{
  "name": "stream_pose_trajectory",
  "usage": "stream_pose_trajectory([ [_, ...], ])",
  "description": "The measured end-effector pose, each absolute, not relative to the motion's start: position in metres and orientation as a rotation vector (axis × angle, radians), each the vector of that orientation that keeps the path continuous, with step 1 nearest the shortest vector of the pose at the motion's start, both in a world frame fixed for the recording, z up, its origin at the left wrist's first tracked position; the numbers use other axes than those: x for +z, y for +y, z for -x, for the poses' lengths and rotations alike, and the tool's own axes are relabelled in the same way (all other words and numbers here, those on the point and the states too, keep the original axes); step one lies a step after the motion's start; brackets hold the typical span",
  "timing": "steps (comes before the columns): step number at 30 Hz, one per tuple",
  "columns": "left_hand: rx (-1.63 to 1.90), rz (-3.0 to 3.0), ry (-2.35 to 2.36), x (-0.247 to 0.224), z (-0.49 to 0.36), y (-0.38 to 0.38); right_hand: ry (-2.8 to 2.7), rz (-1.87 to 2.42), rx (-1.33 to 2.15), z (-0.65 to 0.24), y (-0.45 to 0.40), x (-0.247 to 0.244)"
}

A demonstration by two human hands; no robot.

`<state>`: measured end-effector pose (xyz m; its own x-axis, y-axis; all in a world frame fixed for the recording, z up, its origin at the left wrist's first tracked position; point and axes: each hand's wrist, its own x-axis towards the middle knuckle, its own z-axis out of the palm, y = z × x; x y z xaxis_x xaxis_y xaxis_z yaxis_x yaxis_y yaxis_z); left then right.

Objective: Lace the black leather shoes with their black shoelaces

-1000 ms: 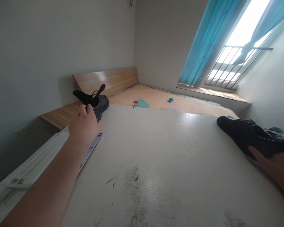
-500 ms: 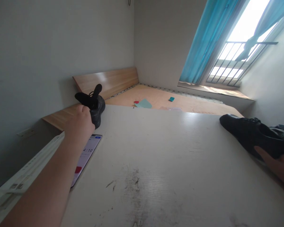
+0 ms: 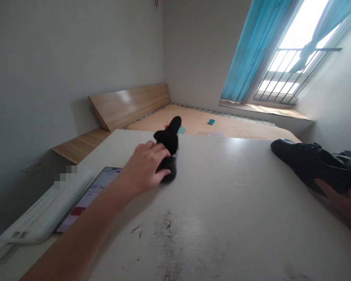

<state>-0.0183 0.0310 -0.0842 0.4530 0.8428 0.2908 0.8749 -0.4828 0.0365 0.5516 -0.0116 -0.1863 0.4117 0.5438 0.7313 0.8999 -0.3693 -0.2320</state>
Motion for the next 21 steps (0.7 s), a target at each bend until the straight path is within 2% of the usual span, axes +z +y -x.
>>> stream_pose_trajectory([
  [5,-0.653,3.152,-0.923,-0.078,-0.027,-0.024,-1.290,1.934,-0.798,-0.538,-0.017,-0.179],
  [8,-0.730,3.177,-0.667,-0.084,-0.039,-0.044,-1.340,1.867,-0.922,-0.538,-0.020,-0.175],
  [13,-0.833,3.037,-0.552,-0.093,-0.044,-0.054,-1.467,1.779,-1.096,-0.510,-0.022,-0.161],
  [16,-0.881,2.972,-0.554,-0.093,-0.044,-0.053,-1.655,1.700,-0.809,-0.461,-0.024,-0.147],
  [19,-0.901,2.972,-0.543,-0.094,-0.043,-0.052,-1.925,1.422,-0.071,-0.386,-0.037,-0.127],
  [21,-0.909,2.986,-0.515,-0.094,-0.042,-0.053,-2.085,1.228,0.122,-0.333,-0.051,-0.111],
])
